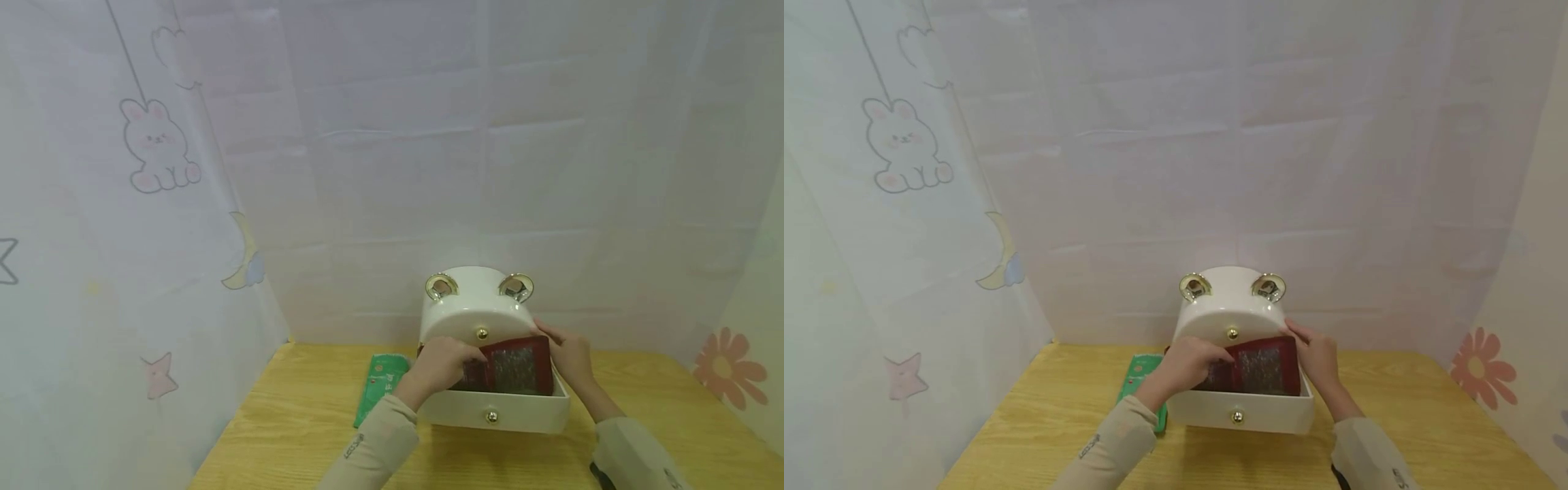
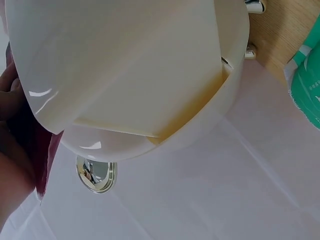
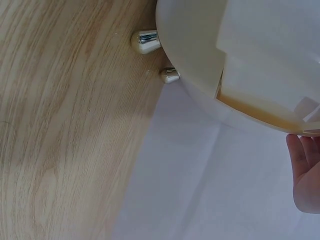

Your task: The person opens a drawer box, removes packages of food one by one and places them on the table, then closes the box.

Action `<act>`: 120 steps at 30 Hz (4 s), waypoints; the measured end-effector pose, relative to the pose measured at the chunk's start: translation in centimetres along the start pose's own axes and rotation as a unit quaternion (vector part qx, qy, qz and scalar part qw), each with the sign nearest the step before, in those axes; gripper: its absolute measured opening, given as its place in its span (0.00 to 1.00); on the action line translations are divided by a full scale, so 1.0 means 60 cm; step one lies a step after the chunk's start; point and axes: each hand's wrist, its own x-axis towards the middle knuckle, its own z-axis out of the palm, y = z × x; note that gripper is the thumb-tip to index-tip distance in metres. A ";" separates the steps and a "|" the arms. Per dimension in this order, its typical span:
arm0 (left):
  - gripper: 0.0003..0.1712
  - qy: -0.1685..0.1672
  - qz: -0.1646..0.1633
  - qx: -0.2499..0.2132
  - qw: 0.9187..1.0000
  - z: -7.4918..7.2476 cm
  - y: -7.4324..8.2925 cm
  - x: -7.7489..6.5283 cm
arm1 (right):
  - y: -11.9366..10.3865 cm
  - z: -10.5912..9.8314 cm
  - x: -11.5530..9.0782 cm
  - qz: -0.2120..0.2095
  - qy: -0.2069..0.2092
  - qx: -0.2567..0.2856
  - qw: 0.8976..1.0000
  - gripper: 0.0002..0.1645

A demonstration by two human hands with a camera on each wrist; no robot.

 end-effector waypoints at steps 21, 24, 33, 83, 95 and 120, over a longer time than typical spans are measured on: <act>0.20 0.083 -0.023 0.028 0.996 -0.029 -0.015 -0.001 | -0.007 0.000 -0.003 0.031 -0.014 0.004 0.999 0.08; 0.23 0.106 -0.032 0.029 0.993 -0.033 -0.018 -0.002 | -0.006 0.002 -0.004 0.022 -0.009 0.004 1.000 0.07; 0.27 0.138 -0.089 0.001 0.986 -0.048 -0.031 -0.009 | -0.003 0.002 -0.005 -0.009 0.000 0.042 0.999 0.11; 0.13 0.280 -0.253 -0.127 0.917 -0.064 -0.107 -0.104 | 0.014 0.003 -0.011 0.015 0.003 0.054 0.998 0.13; 0.14 0.292 -0.294 -0.168 0.895 -0.060 -0.121 -0.132 | 0.007 0.000 -0.010 0.021 0.001 0.054 0.998 0.13; 0.14 0.263 -0.385 -0.172 0.868 -0.014 -0.146 -0.201 | 0.004 -0.002 -0.012 0.037 -0.013 0.060 0.997 0.15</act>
